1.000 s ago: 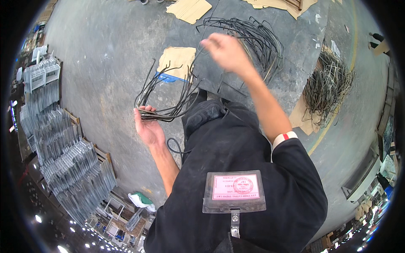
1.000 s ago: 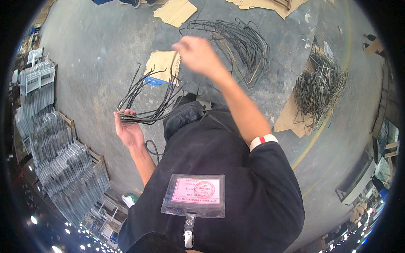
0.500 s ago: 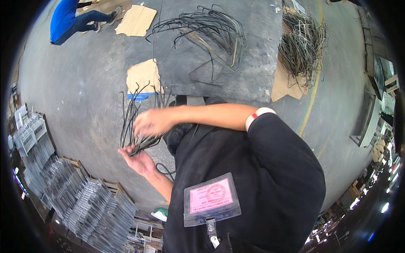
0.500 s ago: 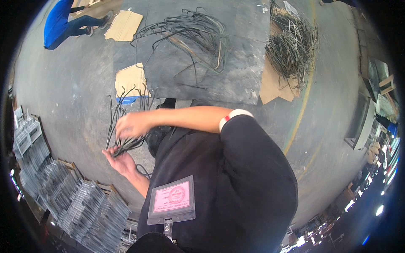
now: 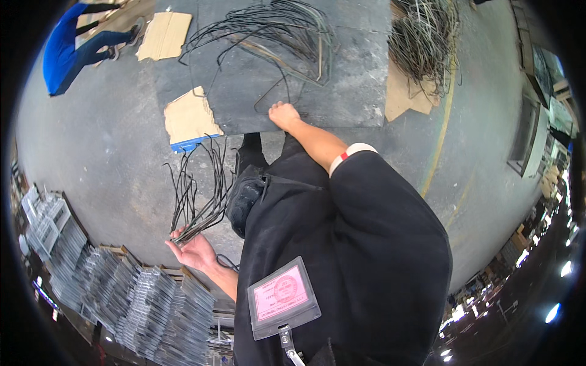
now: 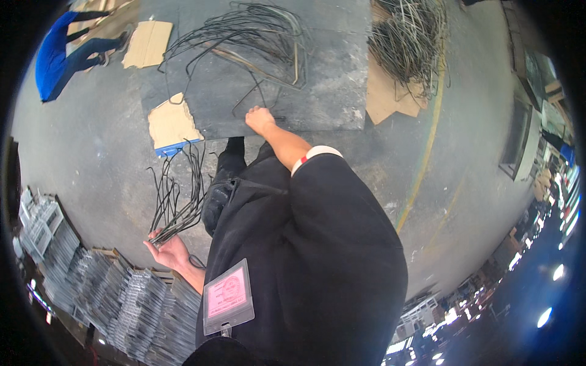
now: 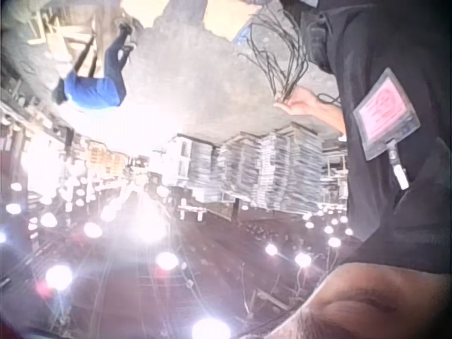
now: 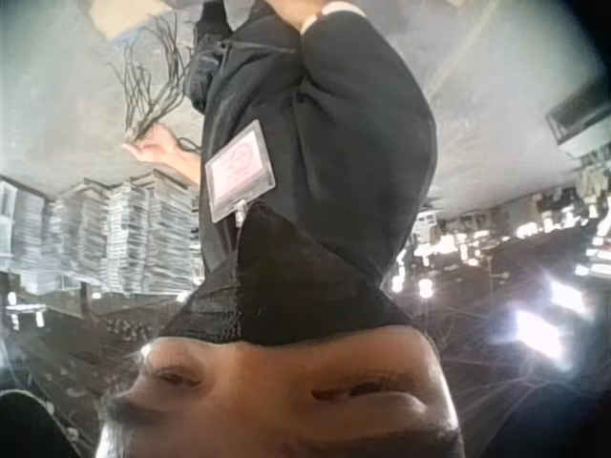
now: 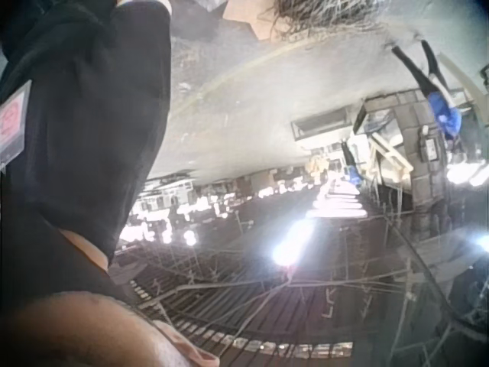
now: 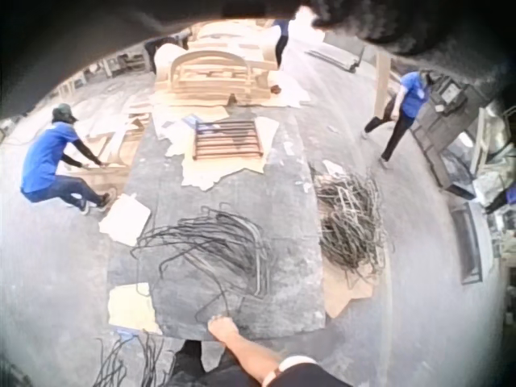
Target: The person repeatedly picks up individual black wires from a pile on a workbench, straightens them by hand, and places them into a separate pile. The person occasionally walks around the workbench to access different sections of the pile.
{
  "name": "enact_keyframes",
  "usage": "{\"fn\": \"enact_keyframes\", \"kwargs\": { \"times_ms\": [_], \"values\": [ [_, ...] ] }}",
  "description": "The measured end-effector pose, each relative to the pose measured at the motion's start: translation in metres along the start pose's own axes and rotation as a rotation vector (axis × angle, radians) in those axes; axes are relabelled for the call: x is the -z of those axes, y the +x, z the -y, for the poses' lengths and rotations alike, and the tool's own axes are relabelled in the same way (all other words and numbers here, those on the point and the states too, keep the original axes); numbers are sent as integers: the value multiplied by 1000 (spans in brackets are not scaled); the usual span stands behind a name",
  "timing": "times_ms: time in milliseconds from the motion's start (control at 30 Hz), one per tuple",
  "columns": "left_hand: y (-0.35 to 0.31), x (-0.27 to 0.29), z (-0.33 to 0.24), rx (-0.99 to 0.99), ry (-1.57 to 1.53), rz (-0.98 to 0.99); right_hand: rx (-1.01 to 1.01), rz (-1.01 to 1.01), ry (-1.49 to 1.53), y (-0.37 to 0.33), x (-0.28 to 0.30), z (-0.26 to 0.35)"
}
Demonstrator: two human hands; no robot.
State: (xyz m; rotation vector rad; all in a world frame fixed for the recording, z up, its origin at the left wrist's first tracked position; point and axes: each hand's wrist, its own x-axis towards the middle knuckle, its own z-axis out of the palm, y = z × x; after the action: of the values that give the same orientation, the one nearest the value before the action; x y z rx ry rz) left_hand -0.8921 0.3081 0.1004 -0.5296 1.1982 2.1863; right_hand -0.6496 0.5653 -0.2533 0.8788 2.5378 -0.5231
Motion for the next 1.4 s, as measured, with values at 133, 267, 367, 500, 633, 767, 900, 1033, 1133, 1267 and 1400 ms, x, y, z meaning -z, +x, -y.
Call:
{"fn": "enact_keyframes", "kwargs": {
  "times_ms": [133,267,367,500,633,767,900,1033,1133,1267,1400],
  "values": [
    [5,-2,-4,11,90,29,71,-113,296,-1,51,24],
    [16,-19,-1,29,118,-43,210,-459,1012,-7,133,101],
    [22,-38,5,79,149,-26,646,-439,1171,-20,193,157],
    [22,-57,19,107,170,-33,1019,-375,882,-37,229,195],
    [22,-56,24,97,197,81,1021,-277,636,-34,217,192],
    [24,-38,30,77,261,60,1118,-223,637,-23,217,180],
    [27,-28,34,1,324,-60,767,-626,733,-5,258,133],
    [23,-22,32,-48,300,-178,27,-1030,267,35,289,21],
    [23,-16,29,-34,258,-214,21,-700,288,58,297,-62],
    [26,-2,23,-42,196,-231,-77,-666,271,49,356,-124],
    [28,12,20,-41,125,-245,-337,-934,605,-3,457,-153]
  ]
}}
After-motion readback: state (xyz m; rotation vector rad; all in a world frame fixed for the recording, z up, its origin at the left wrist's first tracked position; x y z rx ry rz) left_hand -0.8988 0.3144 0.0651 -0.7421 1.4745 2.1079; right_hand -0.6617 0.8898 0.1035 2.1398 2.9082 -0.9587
